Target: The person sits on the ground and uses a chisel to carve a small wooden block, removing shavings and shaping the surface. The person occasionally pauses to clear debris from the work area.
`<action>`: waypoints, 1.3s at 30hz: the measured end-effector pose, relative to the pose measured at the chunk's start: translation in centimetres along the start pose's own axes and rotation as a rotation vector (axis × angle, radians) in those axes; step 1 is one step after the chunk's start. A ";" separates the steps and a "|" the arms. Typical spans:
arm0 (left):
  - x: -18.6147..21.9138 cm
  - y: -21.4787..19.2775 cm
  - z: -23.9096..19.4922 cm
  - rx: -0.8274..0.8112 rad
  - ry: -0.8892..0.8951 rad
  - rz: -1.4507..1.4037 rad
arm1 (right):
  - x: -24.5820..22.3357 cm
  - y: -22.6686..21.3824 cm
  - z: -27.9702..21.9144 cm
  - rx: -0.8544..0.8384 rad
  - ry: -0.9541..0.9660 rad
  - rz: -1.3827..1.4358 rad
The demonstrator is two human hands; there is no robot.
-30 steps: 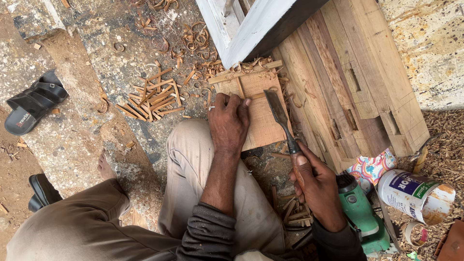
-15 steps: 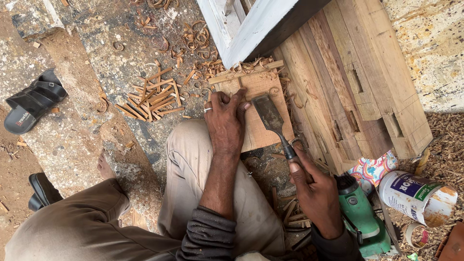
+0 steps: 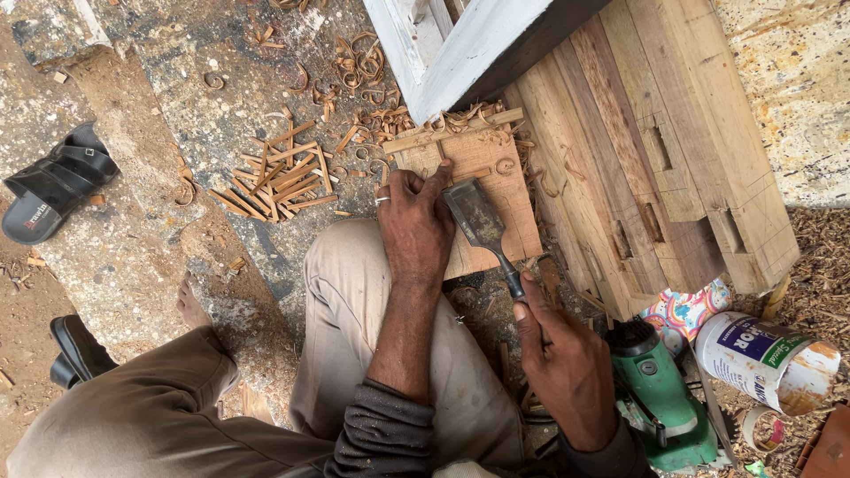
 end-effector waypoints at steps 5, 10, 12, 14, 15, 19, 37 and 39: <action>0.2 0.0 -0.1 0.010 0.013 0.019 | -1.4 0.9 -0.5 0.075 -0.153 -0.097; 0.4 0.0 -0.4 0.020 0.010 -0.016 | -0.6 2.2 0.1 0.024 -0.090 -0.130; 0.6 0.0 -0.1 0.035 0.008 -0.036 | -0.5 2.5 0.9 0.040 -0.118 -0.110; 0.5 -0.2 -0.2 0.005 -0.022 -0.082 | -0.7 2.5 1.0 0.023 -0.104 -0.124; 0.7 -0.2 -0.1 0.016 -0.024 -0.075 | -0.8 2.3 1.1 0.020 -0.097 -0.136; 0.7 0.3 -0.4 0.030 -0.041 -0.062 | -2.0 2.1 1.8 0.087 -0.172 -0.163; -1.1 -0.3 0.2 0.212 -0.063 -0.355 | 1.4 1.5 3.4 -0.195 0.444 0.935; -1.8 -0.4 0.1 0.253 -0.084 -0.479 | 2.7 1.6 1.6 -0.116 0.232 0.754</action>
Point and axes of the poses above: each hand's wrist, its own z-axis towards the middle knuckle, its own y-axis out of the palm, x = y × z, the point moved 2 cm from there along z, towards the middle knuckle, and after that the axes turned 3 degrees about z, right-handed, at the moved point
